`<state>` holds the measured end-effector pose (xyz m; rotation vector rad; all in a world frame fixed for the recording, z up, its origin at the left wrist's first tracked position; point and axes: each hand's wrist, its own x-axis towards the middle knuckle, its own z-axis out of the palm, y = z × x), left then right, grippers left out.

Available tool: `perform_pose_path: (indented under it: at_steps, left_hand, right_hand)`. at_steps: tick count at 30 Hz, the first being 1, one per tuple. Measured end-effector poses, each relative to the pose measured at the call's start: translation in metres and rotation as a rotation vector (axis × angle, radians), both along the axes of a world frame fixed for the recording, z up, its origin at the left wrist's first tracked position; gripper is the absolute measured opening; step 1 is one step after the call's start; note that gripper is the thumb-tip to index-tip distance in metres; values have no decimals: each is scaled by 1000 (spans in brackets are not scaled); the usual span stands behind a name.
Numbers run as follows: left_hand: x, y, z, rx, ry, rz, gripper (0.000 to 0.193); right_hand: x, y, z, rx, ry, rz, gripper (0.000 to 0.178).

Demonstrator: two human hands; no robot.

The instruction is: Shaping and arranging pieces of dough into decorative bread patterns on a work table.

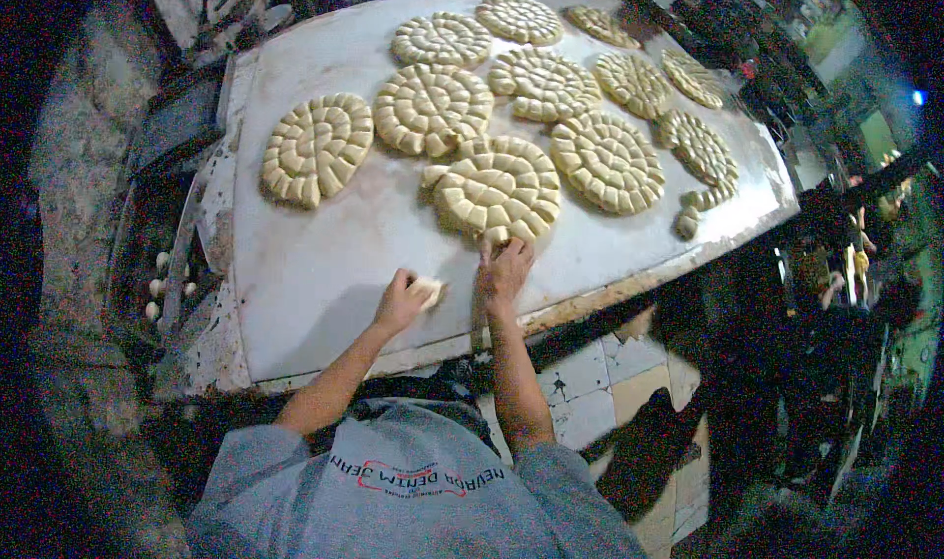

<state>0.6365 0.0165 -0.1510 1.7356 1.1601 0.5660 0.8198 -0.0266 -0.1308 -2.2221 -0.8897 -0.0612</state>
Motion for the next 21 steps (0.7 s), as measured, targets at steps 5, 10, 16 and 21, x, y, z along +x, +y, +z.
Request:
perform_pose_path:
  at_steps: [5,10,16,21]
  left_hand:
    - [-183,-7,15,-84,-106,280,23]
    - [-247,11,37,-264,-241,337,29]
    - [-241,24,32,345,275,54,36]
    - [-249,44,40,574,290,-63,37]
  right_hand:
    - [-20,29,-5,44,-134,-145,48]
    - [-30,30,8,145,203,-363,46]
    - [-157,16,2,252,418,-214,42]
    - [-204,-2,-1,-138,-331,138,39]
